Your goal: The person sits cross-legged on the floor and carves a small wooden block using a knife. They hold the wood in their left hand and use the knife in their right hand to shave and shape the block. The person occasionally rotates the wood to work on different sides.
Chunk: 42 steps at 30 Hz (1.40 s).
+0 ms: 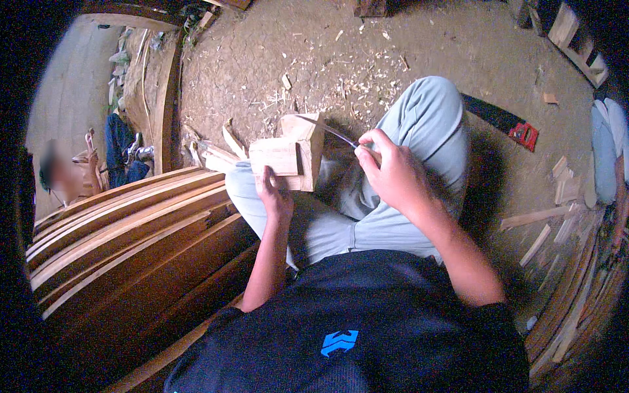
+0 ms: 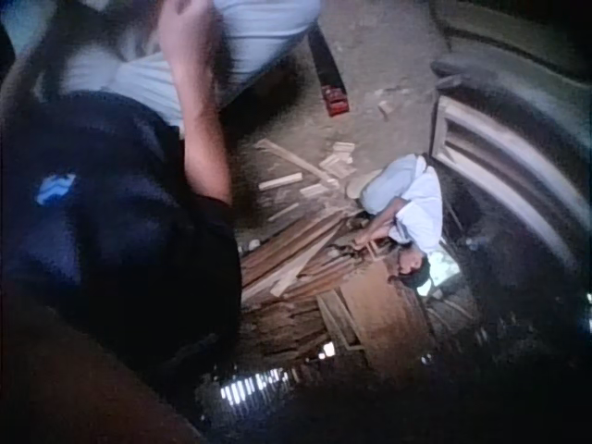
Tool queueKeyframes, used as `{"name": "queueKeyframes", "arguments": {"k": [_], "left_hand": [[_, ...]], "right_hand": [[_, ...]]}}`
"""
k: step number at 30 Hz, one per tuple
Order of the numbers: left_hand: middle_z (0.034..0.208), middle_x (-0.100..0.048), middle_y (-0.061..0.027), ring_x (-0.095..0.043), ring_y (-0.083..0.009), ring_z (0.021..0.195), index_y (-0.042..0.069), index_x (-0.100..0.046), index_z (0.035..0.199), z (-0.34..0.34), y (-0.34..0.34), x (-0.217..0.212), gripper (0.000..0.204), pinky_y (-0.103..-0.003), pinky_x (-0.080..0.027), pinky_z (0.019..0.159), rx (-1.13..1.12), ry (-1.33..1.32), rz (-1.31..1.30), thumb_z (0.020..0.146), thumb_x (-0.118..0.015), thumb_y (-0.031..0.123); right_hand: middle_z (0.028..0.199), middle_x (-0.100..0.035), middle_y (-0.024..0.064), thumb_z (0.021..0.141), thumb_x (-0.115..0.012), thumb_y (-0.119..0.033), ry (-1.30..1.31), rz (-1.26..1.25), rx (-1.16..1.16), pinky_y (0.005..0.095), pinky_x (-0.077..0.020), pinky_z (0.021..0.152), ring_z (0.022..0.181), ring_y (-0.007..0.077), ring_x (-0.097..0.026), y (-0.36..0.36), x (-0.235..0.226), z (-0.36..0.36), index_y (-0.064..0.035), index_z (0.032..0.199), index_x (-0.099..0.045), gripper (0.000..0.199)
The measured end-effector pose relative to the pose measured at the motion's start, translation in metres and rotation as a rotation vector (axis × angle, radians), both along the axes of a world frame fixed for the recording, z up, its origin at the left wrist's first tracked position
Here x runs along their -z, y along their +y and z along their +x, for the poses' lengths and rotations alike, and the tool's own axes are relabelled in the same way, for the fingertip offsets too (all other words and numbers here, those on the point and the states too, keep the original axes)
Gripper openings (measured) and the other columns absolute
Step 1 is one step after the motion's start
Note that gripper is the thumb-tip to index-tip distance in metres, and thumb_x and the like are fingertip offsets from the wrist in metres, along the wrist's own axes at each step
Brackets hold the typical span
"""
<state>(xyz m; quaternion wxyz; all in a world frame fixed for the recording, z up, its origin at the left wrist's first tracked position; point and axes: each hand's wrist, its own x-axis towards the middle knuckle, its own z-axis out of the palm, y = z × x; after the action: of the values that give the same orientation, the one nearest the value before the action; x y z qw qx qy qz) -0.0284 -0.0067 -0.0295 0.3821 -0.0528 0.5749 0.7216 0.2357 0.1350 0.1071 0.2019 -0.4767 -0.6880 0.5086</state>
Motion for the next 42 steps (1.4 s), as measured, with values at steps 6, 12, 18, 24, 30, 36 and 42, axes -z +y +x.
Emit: {"name": "queueKeyframes", "arguments": {"k": [6, 12, 18, 24, 30, 36, 42], "left_hand": [[0.12, -0.059, 0.0007, -0.059, -0.0115, 0.105, 0.011, -0.05, 0.132, 0.0, 0.0, 0.0, 0.044, -0.028, -0.051, 0.083, -0.006, 0.024, 0.002, 0.093, -0.067, 0.021], [0.109, -0.061, 0.0025, -0.06, -0.0096, 0.092, 0.012, -0.053, 0.126, 0.009, 0.007, -0.017, 0.038, -0.025, -0.051, 0.071, 0.024, 0.063, 0.024, 0.093, -0.067, 0.021], [0.113, -0.059, -0.0024, -0.06, -0.0127, 0.098, 0.008, -0.052, 0.124, -0.001, 0.013, -0.014, 0.039, -0.026, -0.05, 0.077, 0.011, 0.17, -0.077, 0.092, -0.069, 0.023], [0.134, -0.047, -0.019, -0.05, -0.0274, 0.123, 0.0, -0.042, 0.137, -0.019, 0.042, -0.043, 0.07, -0.038, -0.039, 0.104, 0.122, 0.656, -0.37, 0.088, -0.075, 0.036], [0.146, -0.04, -0.0221, -0.035, -0.0362, 0.139, 0.007, -0.047, 0.141, -0.06, 0.073, -0.077, 0.062, -0.048, -0.029, 0.113, 0.308, 1.451, -0.444, 0.088, -0.073, 0.027], [0.123, -0.056, -0.0161, -0.053, -0.0277, 0.118, 0.005, -0.069, 0.105, -0.077, 0.102, -0.077, 0.016, -0.037, -0.042, 0.099, 0.573, 1.411, -0.321, 0.092, -0.062, 0.01], [0.107, -0.058, -0.0137, -0.056, -0.0315, 0.105, 0.008, -0.067, 0.101, -0.067, 0.113, -0.064, 0.017, -0.043, -0.044, 0.091, 0.361, 1.554, -0.456, 0.094, -0.059, 0.021]], "right_hand": [[0.071, -0.065, 0.0216, 0.095, -0.061, -0.02, -0.088, -0.061, -0.065, 0.0488, -0.0488, 0.059, 0.07, 0.0411, -0.066, -0.002, 0.017, -0.008, -0.0044, 0.105, -0.057, 0.019], [0.071, -0.064, 0.0223, 0.095, -0.06, -0.02, -0.043, -0.092, -0.079, 0.0514, -0.0482, 0.06, 0.072, 0.0438, -0.065, -0.009, 0.05, -0.02, -0.0044, 0.102, -0.055, 0.017], [0.08, -0.066, 0.0229, 0.097, -0.057, -0.015, 0.034, -0.008, -0.048, 0.0478, -0.0502, 0.063, 0.082, 0.0436, -0.066, -0.021, 0.046, -0.045, -0.002, 0.101, -0.053, 0.015], [0.084, -0.065, 0.0244, 0.097, -0.056, -0.014, 0.041, 0.006, -0.016, 0.0496, -0.0494, 0.066, 0.085, 0.0467, -0.063, -0.007, 0.057, -0.059, -0.0019, 0.102, -0.052, 0.014], [0.083, -0.065, 0.0234, 0.096, -0.058, -0.017, 0.031, -0.001, -0.04, 0.047, -0.0494, 0.07, 0.082, 0.0426, -0.065, 0.012, 0.077, -0.071, -0.0028, 0.101, -0.053, 0.016], [0.09, -0.064, 0.0273, 0.087, -0.059, -0.011, 0.154, 0.135, 0.079, 0.0521, -0.0498, 0.072, 0.084, 0.0461, -0.064, 0.022, 0.091, -0.076, -0.0009, 0.104, -0.049, 0.023], [0.099, -0.067, 0.023, 0.097, -0.055, -0.014, 0.251, 0.132, 0.062, 0.0464, -0.0529, 0.077, 0.093, 0.0421, -0.065, 0.003, 0.074, -0.082, -0.0025, 0.115, -0.051, 0.023]]}}
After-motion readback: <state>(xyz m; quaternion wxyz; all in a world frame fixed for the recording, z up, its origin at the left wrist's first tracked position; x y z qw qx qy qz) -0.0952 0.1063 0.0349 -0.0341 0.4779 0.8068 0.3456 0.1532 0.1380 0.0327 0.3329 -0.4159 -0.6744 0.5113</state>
